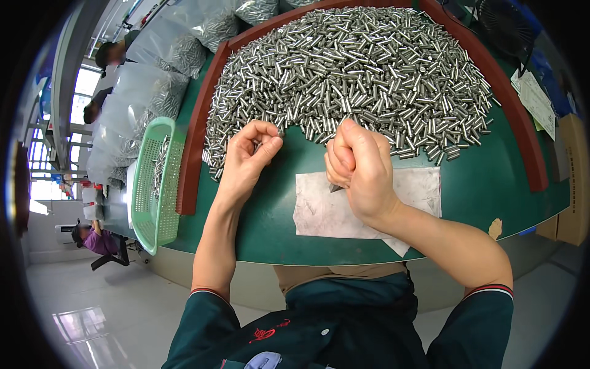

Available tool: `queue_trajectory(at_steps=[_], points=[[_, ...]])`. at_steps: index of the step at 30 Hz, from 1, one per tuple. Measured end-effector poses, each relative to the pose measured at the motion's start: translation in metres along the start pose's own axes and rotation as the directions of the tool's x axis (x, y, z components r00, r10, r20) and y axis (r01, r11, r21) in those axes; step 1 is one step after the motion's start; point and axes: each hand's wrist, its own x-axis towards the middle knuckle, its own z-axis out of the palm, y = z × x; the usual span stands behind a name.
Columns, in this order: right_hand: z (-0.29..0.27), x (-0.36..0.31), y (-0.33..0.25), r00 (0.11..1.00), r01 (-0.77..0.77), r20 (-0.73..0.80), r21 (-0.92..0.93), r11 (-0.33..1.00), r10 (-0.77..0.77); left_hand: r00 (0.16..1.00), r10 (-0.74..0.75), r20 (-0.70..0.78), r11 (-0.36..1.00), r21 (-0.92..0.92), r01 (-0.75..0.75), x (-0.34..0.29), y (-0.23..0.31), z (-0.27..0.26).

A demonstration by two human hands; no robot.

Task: Assembling or processing small cylindrical metal parts using a handheld tool at a factory workbench.

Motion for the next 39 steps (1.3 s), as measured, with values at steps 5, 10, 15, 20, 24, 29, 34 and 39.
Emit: queue_trajectory(at_steps=[5,10,15,20,24,29,34,39], points=[[0.0009,-0.0008,-0.0020,1.000,-0.004,0.000,-0.001,1.000,0.004,0.999,0.026,0.031,1.000,0.007,-0.027,0.0012,-0.0054,0.0027],[0.0005,-0.0002,-0.0023,0.999,0.009,0.032,-0.013,1.000,-0.009,1.000,-0.010,0.025,1.000,-0.005,0.010,0.0012,-0.0041,0.0038],[-0.0007,-0.0003,-0.0024,1.000,0.002,0.020,-0.027,1.000,-0.001,0.987,-0.102,0.124,0.913,-0.383,0.143,-0.0002,-0.0009,0.0033],[0.0003,-0.0008,-0.0029,1.000,-0.002,0.005,-0.027,1.000,0.002,0.946,-0.144,0.292,0.654,-0.689,0.312,0.0010,-0.0068,-0.0017],[0.0010,0.0012,-0.0017,1.000,-0.008,-0.001,-0.020,1.000,0.008,0.944,-0.164,0.286,0.605,-0.727,0.325,0.0007,-0.0083,-0.0030],[0.0013,0.0024,-0.0016,1.000,-0.019,-0.024,0.002,1.000,0.019,0.941,-0.182,0.286,0.614,-0.714,0.336,0.0016,-0.0034,-0.0025],[0.0026,0.0026,-0.0022,0.999,-0.019,-0.028,-0.001,1.000,0.019,0.936,-0.195,0.293,0.622,-0.701,0.349,0.0011,-0.0021,-0.0031],[0.0015,0.0031,-0.0020,0.999,-0.016,-0.031,-0.008,1.000,0.016,0.949,-0.184,0.258,0.683,-0.660,0.312,0.0000,-0.0025,-0.0005]])
